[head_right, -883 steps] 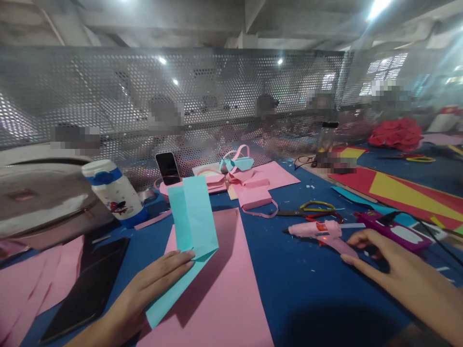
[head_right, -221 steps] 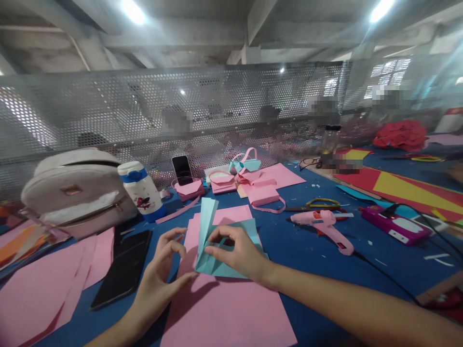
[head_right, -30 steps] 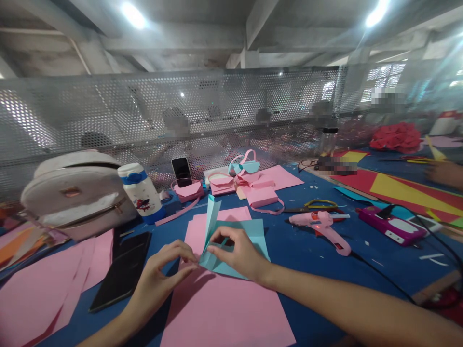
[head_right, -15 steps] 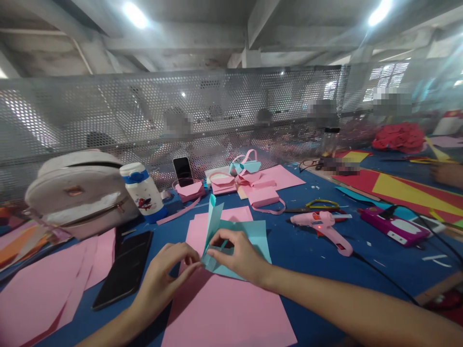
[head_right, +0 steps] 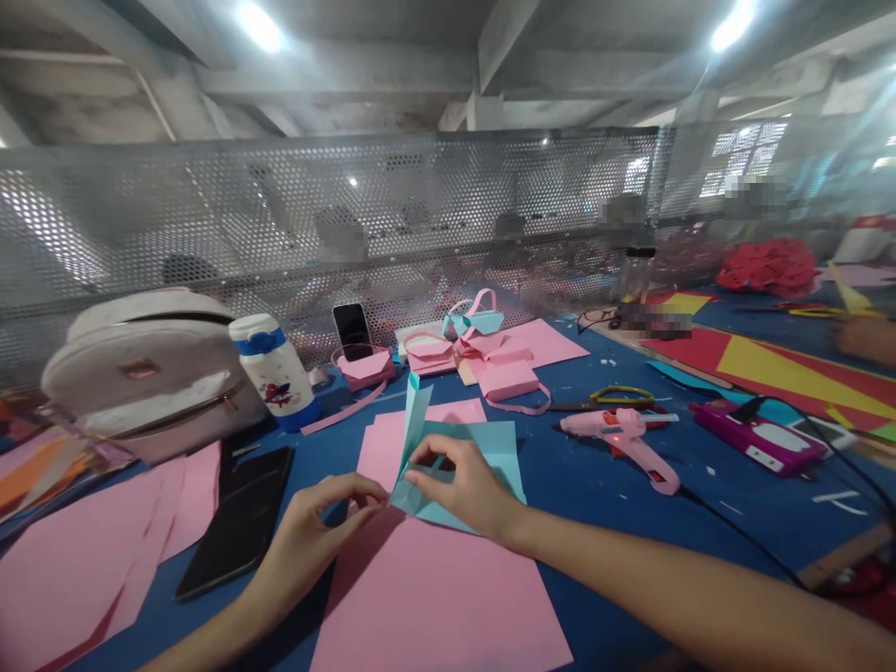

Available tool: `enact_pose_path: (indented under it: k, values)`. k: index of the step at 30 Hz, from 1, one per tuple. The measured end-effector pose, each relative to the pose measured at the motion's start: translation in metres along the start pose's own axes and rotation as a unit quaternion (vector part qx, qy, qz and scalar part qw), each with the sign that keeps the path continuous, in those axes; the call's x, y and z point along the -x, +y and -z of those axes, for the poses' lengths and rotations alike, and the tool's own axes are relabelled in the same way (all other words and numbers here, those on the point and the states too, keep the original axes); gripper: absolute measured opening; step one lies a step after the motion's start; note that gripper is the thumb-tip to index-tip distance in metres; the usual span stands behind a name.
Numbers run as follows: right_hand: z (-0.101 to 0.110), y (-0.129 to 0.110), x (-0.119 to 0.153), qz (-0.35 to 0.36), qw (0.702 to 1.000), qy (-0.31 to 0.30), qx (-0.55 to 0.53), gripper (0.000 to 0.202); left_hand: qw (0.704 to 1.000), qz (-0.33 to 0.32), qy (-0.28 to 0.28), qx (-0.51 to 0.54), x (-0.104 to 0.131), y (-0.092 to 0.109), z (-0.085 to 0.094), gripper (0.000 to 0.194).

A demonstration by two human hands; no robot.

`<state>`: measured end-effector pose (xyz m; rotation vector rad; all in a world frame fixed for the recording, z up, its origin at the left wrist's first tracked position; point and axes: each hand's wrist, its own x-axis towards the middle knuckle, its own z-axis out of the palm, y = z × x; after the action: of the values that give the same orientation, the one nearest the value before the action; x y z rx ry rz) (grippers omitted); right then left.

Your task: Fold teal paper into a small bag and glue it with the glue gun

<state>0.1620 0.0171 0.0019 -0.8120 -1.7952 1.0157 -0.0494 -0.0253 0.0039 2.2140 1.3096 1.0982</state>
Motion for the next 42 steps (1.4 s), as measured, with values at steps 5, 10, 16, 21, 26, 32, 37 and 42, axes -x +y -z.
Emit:
enact_pose_path:
  k: [5,10,16,21,26,32,37,42]
  values:
    - [-0.002,-0.001,0.002,-0.003,1.000,0.000,-0.004,0.005,1.000,0.003,0.001,0.004,0.000,0.005,-0.001,0.006]
    - [-0.003,-0.003,0.003,-0.001,1.000,-0.004,-0.006,0.005,1.000,-0.001,0.005,-0.003,-0.001,0.006,-0.001,0.011]
    - [-0.002,-0.001,0.002,-0.001,1.000,0.000,-0.008,0.006,1.000,0.001,-0.002,0.000,-0.001,0.009,0.000,0.013]
    - [0.000,0.001,0.000,-0.003,1.000,0.008,-0.009,0.008,1.000,0.005,0.004,0.020,-0.001,0.011,0.000,0.010]
    - [0.000,0.002,0.000,-0.005,1.000,0.006,-0.009,0.007,0.999,0.011,0.021,0.044,-0.001,0.008,0.001,0.013]
    - [-0.002,-0.001,0.002,-0.006,1.000,-0.001,-0.011,0.006,0.998,0.022,0.010,0.058,0.001,0.011,-0.001,0.010]
    - [-0.002,-0.003,0.003,-0.009,1.000,-0.007,-0.017,0.006,0.997,0.040,0.012,0.058,0.001,0.014,-0.004,0.007]
    - [-0.003,-0.005,0.004,-0.010,1.000,-0.011,-0.022,0.007,0.997,0.047,0.021,0.061,0.000,0.015,-0.005,0.007]
